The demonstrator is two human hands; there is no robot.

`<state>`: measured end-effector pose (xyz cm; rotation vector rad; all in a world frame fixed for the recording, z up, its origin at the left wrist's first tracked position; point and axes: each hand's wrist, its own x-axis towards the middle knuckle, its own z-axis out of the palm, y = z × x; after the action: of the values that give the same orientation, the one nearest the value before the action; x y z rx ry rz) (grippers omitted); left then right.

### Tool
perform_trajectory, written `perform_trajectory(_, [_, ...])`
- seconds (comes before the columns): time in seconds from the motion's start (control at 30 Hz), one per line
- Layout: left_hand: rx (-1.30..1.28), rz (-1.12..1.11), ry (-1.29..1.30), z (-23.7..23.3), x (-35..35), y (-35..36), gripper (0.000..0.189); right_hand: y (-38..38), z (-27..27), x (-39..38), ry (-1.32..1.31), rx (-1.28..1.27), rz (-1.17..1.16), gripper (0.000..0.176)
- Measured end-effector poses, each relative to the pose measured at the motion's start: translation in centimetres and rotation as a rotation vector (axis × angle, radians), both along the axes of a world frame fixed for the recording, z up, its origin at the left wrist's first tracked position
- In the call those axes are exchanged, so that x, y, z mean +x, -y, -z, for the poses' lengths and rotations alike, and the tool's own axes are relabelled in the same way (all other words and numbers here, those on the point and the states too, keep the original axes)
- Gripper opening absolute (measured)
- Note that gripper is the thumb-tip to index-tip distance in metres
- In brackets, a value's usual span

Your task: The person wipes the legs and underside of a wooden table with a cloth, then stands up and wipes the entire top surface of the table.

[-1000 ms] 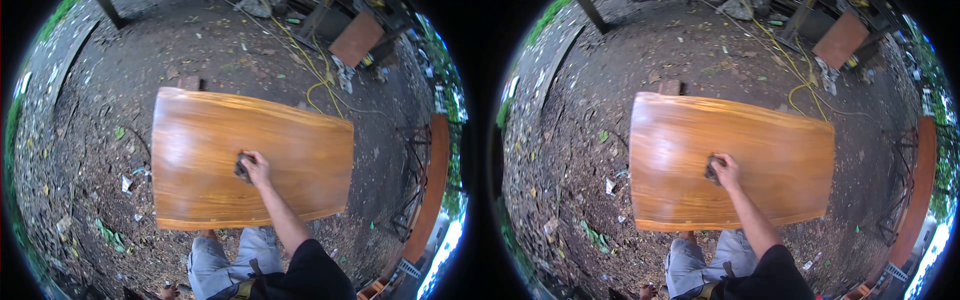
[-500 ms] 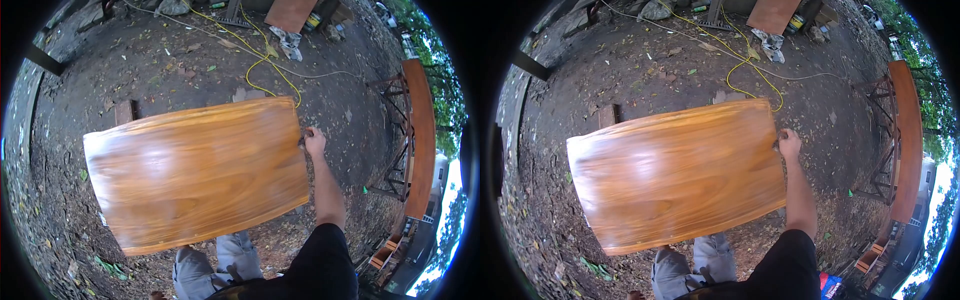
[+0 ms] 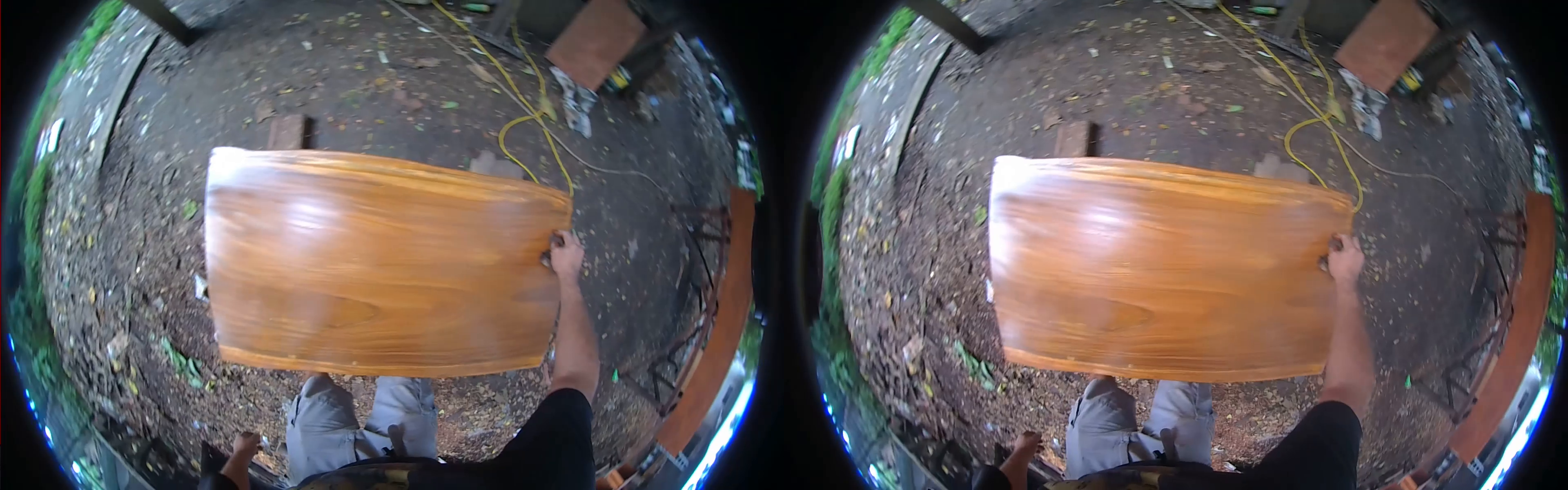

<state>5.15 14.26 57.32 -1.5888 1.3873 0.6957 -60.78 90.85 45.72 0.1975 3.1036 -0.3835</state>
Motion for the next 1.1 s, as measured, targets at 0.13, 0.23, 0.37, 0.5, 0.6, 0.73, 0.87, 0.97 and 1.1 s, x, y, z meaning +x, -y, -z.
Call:
perform_trajectory(0.13, [0.004,-0.063,-0.085,1.4,2.7,-0.3,0.033,8.2,-1.3,0.6,0.027,0.001,-0.051,0.026])
perform_trajectory(0.23, [0.028,-0.094,-0.021,2.5,6.2,0.1,0.035,14.8,-0.7,0.9,0.057,-0.015,-0.112,0.026])
perform_trajectory(0.37, [0.065,-0.081,0.039,3.1,10.7,1.2,0.038,25.0,0.1,1.4,0.079,-0.094,-0.208,0.023])
perform_trajectory(0.5, [-0.025,-0.162,0.062,6.2,19.1,2.0,0.044,37.8,0.8,2.5,0.078,-0.123,-0.283,0.021])
perform_trajectory(0.6, [0.032,-0.259,0.047,4.0,18.4,2.1,0.041,48.1,2.1,3.6,0.085,-0.193,-0.334,0.018])
perform_trajectory(0.73, [-0.001,-0.438,-0.065,1.2,18.3,1.6,0.027,62.5,2.3,5.7,0.123,-0.228,-0.372,0.014])
perform_trajectory(0.87, [-0.041,-0.688,-0.093,2.3,23.9,1.1,0.028,75.3,3.5,7.7,0.08,-0.248,-0.315,0.009])
perform_trajectory(0.97, [-0.029,-0.74,-0.072,2.4,26.3,0.7,0.018,82.6,2.9,8.2,0.145,-0.243,-0.29,0.013])
perform_trajectory(1.1, [0.039,-0.791,-0.129,2.0,26.1,1.7,0.021,90.4,1.9,7.8,0.308,-0.252,-0.218,0.03])
